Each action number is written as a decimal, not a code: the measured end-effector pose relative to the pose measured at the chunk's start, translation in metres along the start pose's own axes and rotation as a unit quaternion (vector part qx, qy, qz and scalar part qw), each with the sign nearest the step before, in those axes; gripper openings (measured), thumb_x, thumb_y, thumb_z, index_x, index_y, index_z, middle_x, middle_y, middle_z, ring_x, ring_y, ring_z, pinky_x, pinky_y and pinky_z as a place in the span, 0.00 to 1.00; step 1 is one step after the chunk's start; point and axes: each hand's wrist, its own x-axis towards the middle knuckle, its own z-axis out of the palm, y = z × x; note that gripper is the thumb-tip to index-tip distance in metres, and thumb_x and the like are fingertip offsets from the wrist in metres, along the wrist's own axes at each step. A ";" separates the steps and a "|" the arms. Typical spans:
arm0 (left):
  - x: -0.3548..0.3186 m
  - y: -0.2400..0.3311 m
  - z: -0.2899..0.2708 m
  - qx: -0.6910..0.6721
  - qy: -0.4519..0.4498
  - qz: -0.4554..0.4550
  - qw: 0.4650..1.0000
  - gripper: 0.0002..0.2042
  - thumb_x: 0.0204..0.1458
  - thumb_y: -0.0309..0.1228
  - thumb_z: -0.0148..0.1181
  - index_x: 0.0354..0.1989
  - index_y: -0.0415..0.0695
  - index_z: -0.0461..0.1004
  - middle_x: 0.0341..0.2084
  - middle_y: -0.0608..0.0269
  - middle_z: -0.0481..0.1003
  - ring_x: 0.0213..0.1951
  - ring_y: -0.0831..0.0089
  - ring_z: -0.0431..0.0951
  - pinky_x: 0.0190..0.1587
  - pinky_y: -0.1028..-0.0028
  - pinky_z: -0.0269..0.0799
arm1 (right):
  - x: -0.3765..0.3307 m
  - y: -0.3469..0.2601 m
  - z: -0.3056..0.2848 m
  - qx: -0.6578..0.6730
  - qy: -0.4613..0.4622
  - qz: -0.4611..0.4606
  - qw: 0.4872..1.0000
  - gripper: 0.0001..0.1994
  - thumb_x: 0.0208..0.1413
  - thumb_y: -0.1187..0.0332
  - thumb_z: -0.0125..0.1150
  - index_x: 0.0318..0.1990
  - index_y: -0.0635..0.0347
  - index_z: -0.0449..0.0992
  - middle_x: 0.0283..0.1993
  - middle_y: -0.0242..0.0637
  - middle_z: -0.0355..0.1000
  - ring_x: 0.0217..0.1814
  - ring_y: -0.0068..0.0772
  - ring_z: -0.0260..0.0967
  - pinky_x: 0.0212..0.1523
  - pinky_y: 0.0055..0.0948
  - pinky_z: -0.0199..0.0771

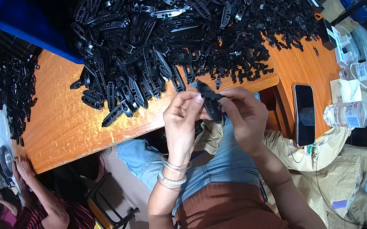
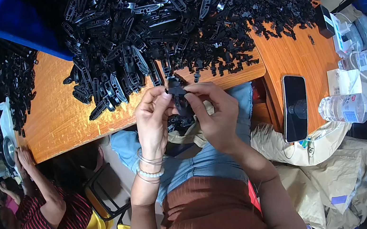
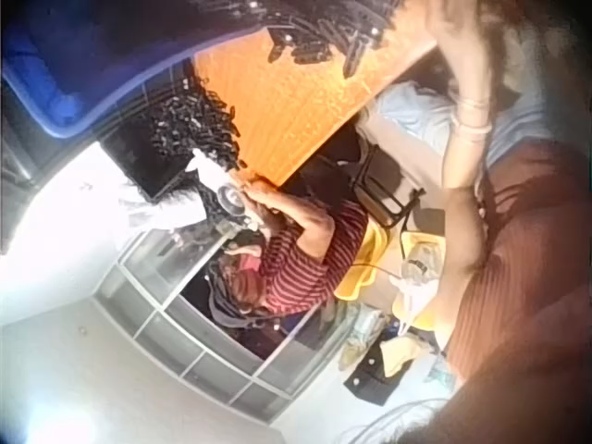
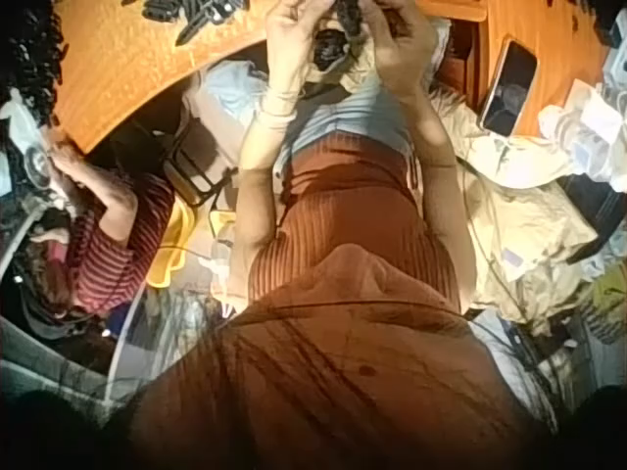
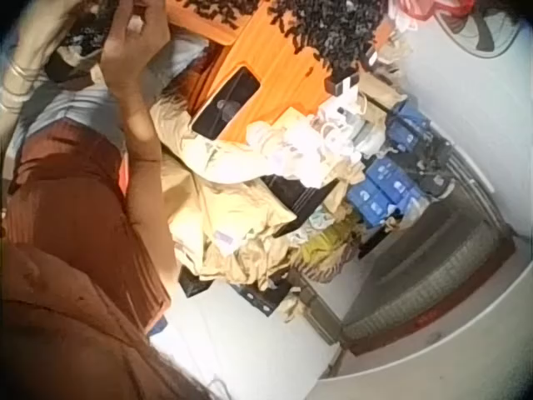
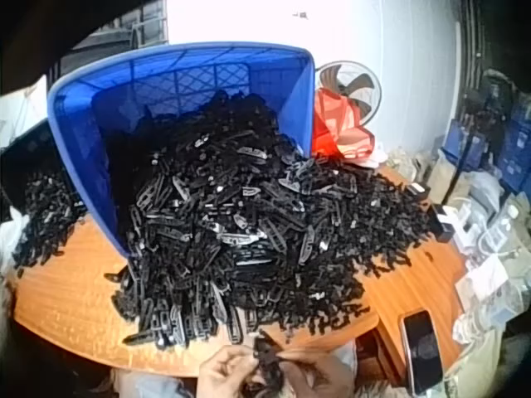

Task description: Assembling small black plastic components by hand at a workbench in a warehouse environment.

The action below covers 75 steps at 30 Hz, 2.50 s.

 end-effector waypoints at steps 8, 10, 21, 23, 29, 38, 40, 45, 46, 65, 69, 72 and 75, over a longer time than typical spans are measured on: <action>-0.019 0.017 0.005 0.121 -0.081 -0.029 0.989 0.14 0.52 0.16 0.53 0.47 0.32 0.63 0.31 0.53 0.75 0.30 0.73 0.78 0.33 0.79 0.77 | 0.010 -0.006 -0.010 -0.096 -0.073 -0.056 0.991 0.07 0.46 0.83 0.60 0.34 0.68 0.76 0.34 0.35 0.69 0.36 0.21 0.66 0.36 0.19 0.66; -0.021 0.023 0.006 0.141 -0.081 -0.026 0.986 0.10 0.52 0.16 0.53 0.43 0.32 0.64 0.30 0.52 0.76 0.29 0.72 0.79 0.32 0.78 0.77 | 0.014 -0.010 -0.013 -0.091 -0.087 -0.042 0.991 0.07 0.40 0.83 0.62 0.30 0.67 0.77 0.31 0.35 0.68 0.35 0.25 0.65 0.35 0.21 0.65; -0.027 0.015 -0.007 0.176 -0.046 0.005 0.983 0.09 0.49 0.16 0.56 0.39 0.33 0.69 0.27 0.59 0.76 0.28 0.78 0.78 0.31 0.82 0.75 | 0.005 -0.003 -0.016 -0.147 -0.130 -0.034 0.980 0.10 0.42 0.76 0.65 0.34 0.66 0.76 0.30 0.35 0.68 0.34 0.26 0.64 0.32 0.23 0.64; -0.027 0.013 -0.010 0.230 -0.051 0.034 0.971 0.07 0.48 0.17 0.58 0.36 0.35 0.71 0.24 0.64 0.75 0.26 0.84 0.76 0.28 0.85 0.71 | 0.002 -0.004 -0.020 -0.129 -0.174 0.048 0.975 0.11 0.42 0.74 0.65 0.36 0.66 0.76 0.29 0.35 0.68 0.32 0.25 0.63 0.31 0.22 0.63; -0.027 0.013 -0.030 0.241 -0.085 -0.024 0.966 0.07 0.49 0.23 0.59 0.36 0.36 0.75 0.23 0.63 0.77 0.24 0.86 0.74 0.26 0.84 0.68 | -0.008 0.008 -0.018 -0.105 -0.212 0.114 0.965 0.11 0.45 0.74 0.64 0.37 0.67 0.75 0.29 0.34 0.69 0.28 0.23 0.62 0.30 0.21 0.62; 0.045 0.051 -0.015 0.620 -0.026 0.307 0.721 0.09 0.46 0.22 0.57 0.37 0.37 0.74 0.30 0.52 0.76 0.31 0.58 0.77 0.33 0.69 0.72 | 0.010 0.033 -0.011 -0.067 -0.204 0.113 0.970 0.07 0.47 0.76 0.61 0.36 0.65 0.74 0.32 0.36 0.69 0.31 0.28 0.68 0.32 0.27 0.67; 0.071 0.048 -0.009 0.679 -0.011 0.312 0.665 0.12 0.44 0.22 0.57 0.40 0.38 0.73 0.31 0.51 0.75 0.31 0.55 0.76 0.32 0.66 0.71 | 0.021 0.047 -0.003 -0.385 -0.086 -0.161 0.905 0.07 0.46 0.75 0.61 0.34 0.64 0.74 0.32 0.38 0.67 0.33 0.36 0.67 0.32 0.32 0.67; 0.089 0.043 -0.013 0.707 0.002 0.347 0.615 0.10 0.42 0.22 0.59 0.35 0.38 0.73 0.24 0.55 0.71 0.25 0.59 0.73 0.27 0.68 0.69 | 0.026 0.048 0.010 -0.474 -0.108 -0.122 0.865 0.08 0.44 0.73 0.62 0.34 0.63 0.74 0.31 0.38 0.64 0.37 0.39 0.63 0.37 0.35 0.64; 0.090 0.041 -0.013 0.707 -0.001 0.346 0.617 0.10 0.42 0.22 0.59 0.35 0.38 0.73 0.24 0.55 0.71 0.25 0.59 0.73 0.27 0.68 0.69 | 0.025 0.049 0.010 -0.487 -0.101 -0.115 0.860 0.08 0.44 0.73 0.61 0.34 0.63 0.74 0.32 0.38 0.64 0.38 0.39 0.62 0.39 0.35 0.63; -0.006 0.021 -0.035 0.093 -0.029 0.087 0.991 0.16 0.50 0.13 0.53 0.47 0.36 0.61 0.36 0.50 0.75 0.37 0.62 0.79 0.40 0.70 0.79 | 0.024 0.040 0.010 -0.357 -0.016 -0.164 0.919 0.08 0.46 0.79 0.59 0.36 0.62 0.75 0.34 0.38 0.66 0.37 0.38 0.63 0.37 0.32 0.64; -0.015 0.018 -0.035 0.121 -0.014 0.064 0.990 0.14 0.50 0.12 0.53 0.45 0.33 0.63 0.34 0.50 0.76 0.36 0.64 0.80 0.39 0.75 0.78 | 0.015 0.002 0.013 -0.174 -0.115 -0.063 0.976 0.05 0.44 0.82 0.59 0.30 0.65 0.76 0.31 0.37 0.67 0.31 0.34 0.64 0.30 0.27 0.64; -0.018 0.022 -0.029 0.165 -0.020 0.058 0.984 0.11 0.49 0.13 0.54 0.42 0.32 0.65 0.32 0.51 0.76 0.35 0.67 0.80 0.37 0.78 0.78 | 0.017 -0.001 0.012 -0.202 -0.158 -0.125 0.958 0.07 0.41 0.83 0.61 0.30 0.65 0.76 0.30 0.37 0.67 0.32 0.34 0.64 0.30 0.28 0.64; -0.021 0.026 -0.030 0.164 -0.024 0.046 0.985 0.10 0.49 0.13 0.56 0.40 0.31 0.67 0.31 0.51 0.77 0.34 0.69 0.80 0.35 0.80 0.78 | 0.018 -0.002 0.012 -0.253 -0.163 -0.165 0.939 0.08 0.38 0.83 0.62 0.29 0.66 0.75 0.30 0.37 0.68 0.32 0.34 0.64 0.30 0.29 0.64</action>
